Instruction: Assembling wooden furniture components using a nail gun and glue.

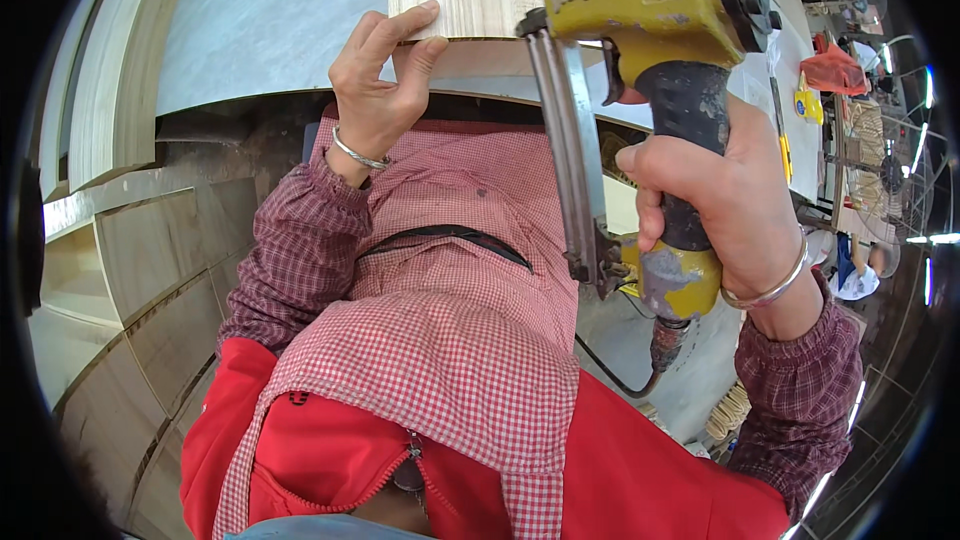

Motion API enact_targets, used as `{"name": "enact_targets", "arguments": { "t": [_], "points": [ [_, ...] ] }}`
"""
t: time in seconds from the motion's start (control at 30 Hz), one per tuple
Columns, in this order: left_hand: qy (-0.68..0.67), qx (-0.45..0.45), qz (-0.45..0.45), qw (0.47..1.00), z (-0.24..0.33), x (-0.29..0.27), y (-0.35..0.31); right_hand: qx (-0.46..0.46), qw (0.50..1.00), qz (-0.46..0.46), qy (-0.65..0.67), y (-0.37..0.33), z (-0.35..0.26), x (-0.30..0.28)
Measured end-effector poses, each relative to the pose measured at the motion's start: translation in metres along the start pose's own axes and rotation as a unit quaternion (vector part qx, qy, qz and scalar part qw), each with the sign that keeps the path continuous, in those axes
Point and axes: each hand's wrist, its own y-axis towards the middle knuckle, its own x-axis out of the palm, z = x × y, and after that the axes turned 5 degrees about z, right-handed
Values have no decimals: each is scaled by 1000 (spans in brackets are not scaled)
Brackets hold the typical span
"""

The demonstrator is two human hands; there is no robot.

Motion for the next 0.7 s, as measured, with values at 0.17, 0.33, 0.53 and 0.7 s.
{"name": "enact_targets", "arguments": {
  "t": [0.17, 0.33, 0.53, 0.7],
  "points": [
    [5, 8, 5, 1000, 1, 3, 0, 8, 1000, -18, -18, -2, -9, 6],
    [-2, 14, 8, 1000, -1, 6, -2, 15, 1000, -15, -22, -1, -11, 7],
    [-4, 20, 9, 1000, -5, 7, -4, 11, 997, -26, -72, 3, -17, 7],
    [1, 17, 0, 1000, -5, 2, -6, 9, 993, -36, -116, 7, -22, 8]
  ]
}}
